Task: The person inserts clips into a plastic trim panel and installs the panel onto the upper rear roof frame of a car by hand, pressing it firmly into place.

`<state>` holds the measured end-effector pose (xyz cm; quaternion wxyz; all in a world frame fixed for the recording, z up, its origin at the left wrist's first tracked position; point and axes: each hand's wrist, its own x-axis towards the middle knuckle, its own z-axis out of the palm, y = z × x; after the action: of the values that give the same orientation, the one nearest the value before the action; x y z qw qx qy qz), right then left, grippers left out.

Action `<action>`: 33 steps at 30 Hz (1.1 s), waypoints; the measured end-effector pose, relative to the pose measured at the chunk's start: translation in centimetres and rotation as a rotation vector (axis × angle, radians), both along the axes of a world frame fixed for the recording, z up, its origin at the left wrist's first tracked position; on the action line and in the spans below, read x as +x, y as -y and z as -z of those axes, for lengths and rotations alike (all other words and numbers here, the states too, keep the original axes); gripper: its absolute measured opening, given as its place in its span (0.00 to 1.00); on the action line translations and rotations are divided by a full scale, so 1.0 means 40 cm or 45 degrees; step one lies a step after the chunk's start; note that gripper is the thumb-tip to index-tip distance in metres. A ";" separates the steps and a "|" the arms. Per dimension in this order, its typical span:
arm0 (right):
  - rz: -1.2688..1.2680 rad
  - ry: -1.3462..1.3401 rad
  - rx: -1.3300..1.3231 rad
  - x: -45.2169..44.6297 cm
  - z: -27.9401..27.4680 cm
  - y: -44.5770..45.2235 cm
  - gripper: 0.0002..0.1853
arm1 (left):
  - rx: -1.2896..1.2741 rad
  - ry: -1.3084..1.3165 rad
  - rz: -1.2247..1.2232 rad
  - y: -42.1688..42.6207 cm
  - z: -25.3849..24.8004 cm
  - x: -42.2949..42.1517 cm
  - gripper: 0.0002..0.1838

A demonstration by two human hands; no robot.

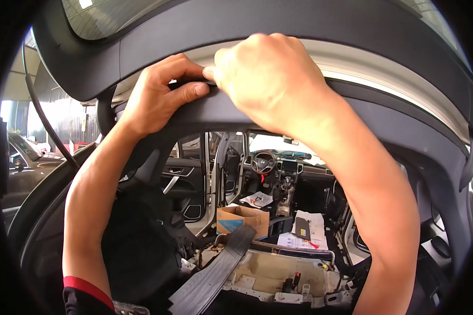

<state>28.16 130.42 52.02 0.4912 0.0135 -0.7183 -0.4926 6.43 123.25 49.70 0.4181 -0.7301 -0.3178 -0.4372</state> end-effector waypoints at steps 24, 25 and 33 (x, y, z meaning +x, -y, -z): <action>0.092 0.018 -0.001 -0.103 -0.007 0.026 0.20 | 0.152 0.012 0.031 -0.002 0.025 -0.091 0.13; 0.128 0.019 -0.100 -0.103 -0.014 0.040 0.19 | 0.184 0.017 -0.010 -0.005 0.023 -0.092 0.13; 0.093 0.091 0.018 -0.130 -0.013 0.029 0.17 | 0.022 0.308 0.243 -0.009 0.004 -0.127 0.16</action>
<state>22.96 129.24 52.56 0.4469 0.0081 -0.7319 -0.5144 1.34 123.62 49.54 0.3396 -0.6955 -0.2912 -0.5624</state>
